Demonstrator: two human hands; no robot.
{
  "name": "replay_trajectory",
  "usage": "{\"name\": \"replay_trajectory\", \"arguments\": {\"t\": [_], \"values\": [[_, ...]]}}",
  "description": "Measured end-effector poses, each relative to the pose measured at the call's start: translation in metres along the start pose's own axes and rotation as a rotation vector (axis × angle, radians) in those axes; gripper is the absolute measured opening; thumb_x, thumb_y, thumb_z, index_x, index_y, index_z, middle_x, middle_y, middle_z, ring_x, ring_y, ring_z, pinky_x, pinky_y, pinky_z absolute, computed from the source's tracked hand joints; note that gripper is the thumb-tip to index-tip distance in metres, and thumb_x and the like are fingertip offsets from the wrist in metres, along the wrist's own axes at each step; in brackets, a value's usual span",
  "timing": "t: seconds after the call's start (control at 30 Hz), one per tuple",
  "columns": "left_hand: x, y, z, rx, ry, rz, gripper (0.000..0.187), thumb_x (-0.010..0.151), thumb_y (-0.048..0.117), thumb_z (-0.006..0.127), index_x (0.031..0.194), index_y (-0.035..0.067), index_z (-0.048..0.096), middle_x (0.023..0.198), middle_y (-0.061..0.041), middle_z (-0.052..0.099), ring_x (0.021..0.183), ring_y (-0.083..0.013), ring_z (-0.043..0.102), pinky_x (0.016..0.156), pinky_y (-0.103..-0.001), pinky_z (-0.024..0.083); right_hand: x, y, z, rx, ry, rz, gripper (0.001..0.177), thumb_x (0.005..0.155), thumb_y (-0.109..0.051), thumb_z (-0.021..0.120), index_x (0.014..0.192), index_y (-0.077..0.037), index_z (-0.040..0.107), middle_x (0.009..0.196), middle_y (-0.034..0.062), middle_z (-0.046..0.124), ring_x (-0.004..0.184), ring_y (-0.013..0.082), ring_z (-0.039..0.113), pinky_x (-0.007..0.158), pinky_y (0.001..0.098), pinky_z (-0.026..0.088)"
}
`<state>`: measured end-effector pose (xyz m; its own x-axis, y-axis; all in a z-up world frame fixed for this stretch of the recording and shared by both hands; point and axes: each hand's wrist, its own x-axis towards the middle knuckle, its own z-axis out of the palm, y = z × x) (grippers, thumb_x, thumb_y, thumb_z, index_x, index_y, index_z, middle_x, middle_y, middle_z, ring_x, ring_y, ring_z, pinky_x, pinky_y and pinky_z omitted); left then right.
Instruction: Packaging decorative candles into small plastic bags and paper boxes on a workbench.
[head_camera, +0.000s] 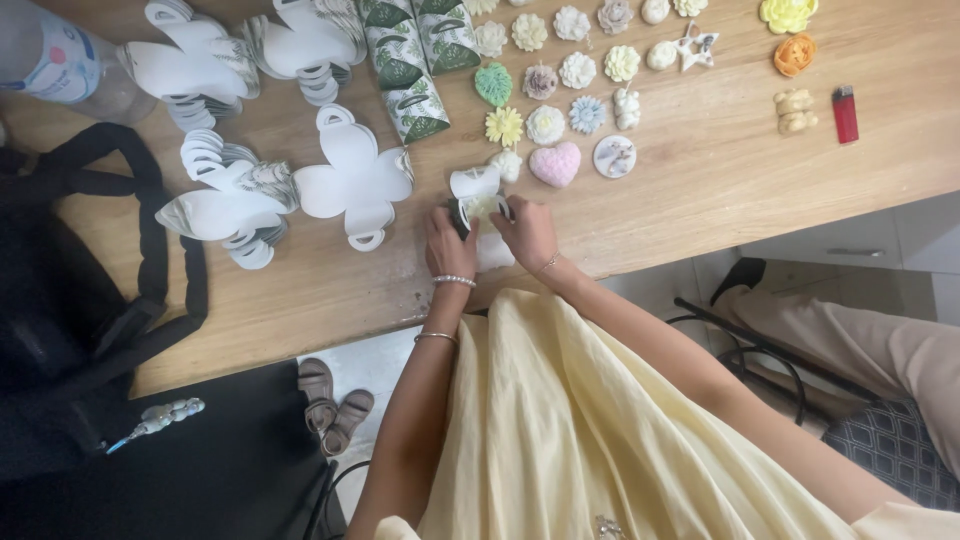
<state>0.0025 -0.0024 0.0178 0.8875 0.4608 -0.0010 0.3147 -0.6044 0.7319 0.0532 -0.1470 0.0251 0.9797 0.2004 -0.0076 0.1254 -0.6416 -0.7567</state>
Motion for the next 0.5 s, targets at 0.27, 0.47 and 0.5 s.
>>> {"name": "replay_trajectory", "arguments": {"t": [0.27,0.47,0.5], "values": [[-0.006,0.017,-0.006,0.068,-0.206,0.134,0.059,0.083,0.015,0.078,0.125,0.0,0.041,0.151,-0.025,0.041,0.097,-0.049,0.065,0.074,-0.054,0.056,-0.002,-0.005,0.007,0.053,-0.039,-0.039,0.02,0.095,-0.019,0.072,0.087,0.0,0.072,0.077,0.0253,0.066,0.069,0.0422,0.066,0.061,0.0461,0.052],[-0.009,0.001,0.004,0.069,-0.217,0.221,0.055,0.086,0.018,0.079,0.125,0.002,0.043,0.16,-0.025,0.034,0.104,-0.0486,0.066,0.078,-0.053,0.057,-0.005,-0.026,-0.009,0.171,-0.088,-0.043,0.019,0.099,-0.019,0.068,0.094,0.0,0.073,0.079,0.022,0.068,0.069,0.0388,0.068,0.062,0.0439,0.053],[-0.009,0.002,0.003,0.069,-0.216,0.223,0.055,0.086,0.018,0.079,0.125,0.002,0.043,0.16,-0.025,0.034,0.104,-0.0486,0.066,0.078,-0.053,0.057,-0.005,-0.028,-0.011,0.171,-0.086,-0.044,0.019,0.099,-0.019,0.068,0.094,0.0,0.073,0.079,0.022,0.068,0.069,0.0388,0.068,0.062,0.0439,0.053]]}}
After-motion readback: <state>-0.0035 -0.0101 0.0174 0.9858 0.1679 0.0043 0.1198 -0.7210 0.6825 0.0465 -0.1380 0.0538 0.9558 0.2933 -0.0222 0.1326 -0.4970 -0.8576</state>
